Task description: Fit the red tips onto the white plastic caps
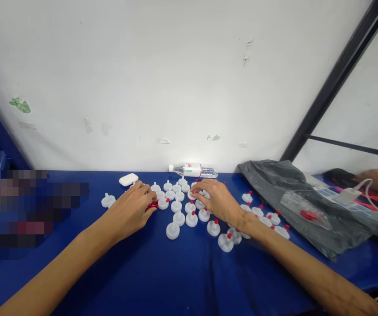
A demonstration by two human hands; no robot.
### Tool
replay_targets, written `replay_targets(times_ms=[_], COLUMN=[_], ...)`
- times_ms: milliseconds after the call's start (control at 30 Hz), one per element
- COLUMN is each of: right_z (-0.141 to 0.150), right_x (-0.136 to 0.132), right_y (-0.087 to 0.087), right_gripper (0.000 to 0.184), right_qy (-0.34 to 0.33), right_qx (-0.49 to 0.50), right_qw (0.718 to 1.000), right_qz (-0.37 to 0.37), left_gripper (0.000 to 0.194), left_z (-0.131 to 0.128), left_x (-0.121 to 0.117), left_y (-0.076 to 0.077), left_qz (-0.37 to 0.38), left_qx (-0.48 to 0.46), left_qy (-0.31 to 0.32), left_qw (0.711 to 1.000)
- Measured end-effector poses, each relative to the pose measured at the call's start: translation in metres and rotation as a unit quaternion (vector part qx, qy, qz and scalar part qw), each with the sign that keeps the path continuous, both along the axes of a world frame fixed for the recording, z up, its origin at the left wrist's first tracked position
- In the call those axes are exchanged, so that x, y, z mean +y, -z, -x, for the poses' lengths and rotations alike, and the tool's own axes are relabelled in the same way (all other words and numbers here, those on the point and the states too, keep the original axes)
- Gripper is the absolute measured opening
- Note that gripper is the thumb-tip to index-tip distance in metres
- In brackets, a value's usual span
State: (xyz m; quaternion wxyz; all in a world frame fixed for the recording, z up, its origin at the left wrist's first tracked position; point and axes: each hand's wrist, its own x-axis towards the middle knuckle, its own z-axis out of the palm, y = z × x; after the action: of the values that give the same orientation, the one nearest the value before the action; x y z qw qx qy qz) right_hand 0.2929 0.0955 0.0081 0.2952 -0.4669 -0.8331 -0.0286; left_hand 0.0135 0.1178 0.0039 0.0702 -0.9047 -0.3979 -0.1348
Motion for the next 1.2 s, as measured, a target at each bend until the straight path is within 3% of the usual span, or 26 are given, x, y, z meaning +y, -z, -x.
replay_targets(times_ms=[567, 933, 1200], right_z=[-0.005, -0.001, 0.005], right_x=[0.006, 0.000, 0.026], right_y=[0.001, -0.006, -0.013], right_gripper=[0.017, 0.037, 0.040], right_qy=[-0.010, -0.030, -0.072], right_qx=[-0.046, -0.054, -0.110], right_qw=[0.999, 0.998, 0.991], right_qz=[0.001, -0.003, 0.011], left_gripper=[0.021, 0.021, 0.020], left_z=[-0.002, -0.002, -0.003], left_x=[0.002, 0.003, 0.001], left_y=[0.008, 0.008, 0.007], left_qz=[0.004, 0.015, 0.017], left_qx=[0.015, 0.018, 0.017], left_qy=[0.001, 0.000, -0.006], left_qw=[1.000, 1.000, 1.000])
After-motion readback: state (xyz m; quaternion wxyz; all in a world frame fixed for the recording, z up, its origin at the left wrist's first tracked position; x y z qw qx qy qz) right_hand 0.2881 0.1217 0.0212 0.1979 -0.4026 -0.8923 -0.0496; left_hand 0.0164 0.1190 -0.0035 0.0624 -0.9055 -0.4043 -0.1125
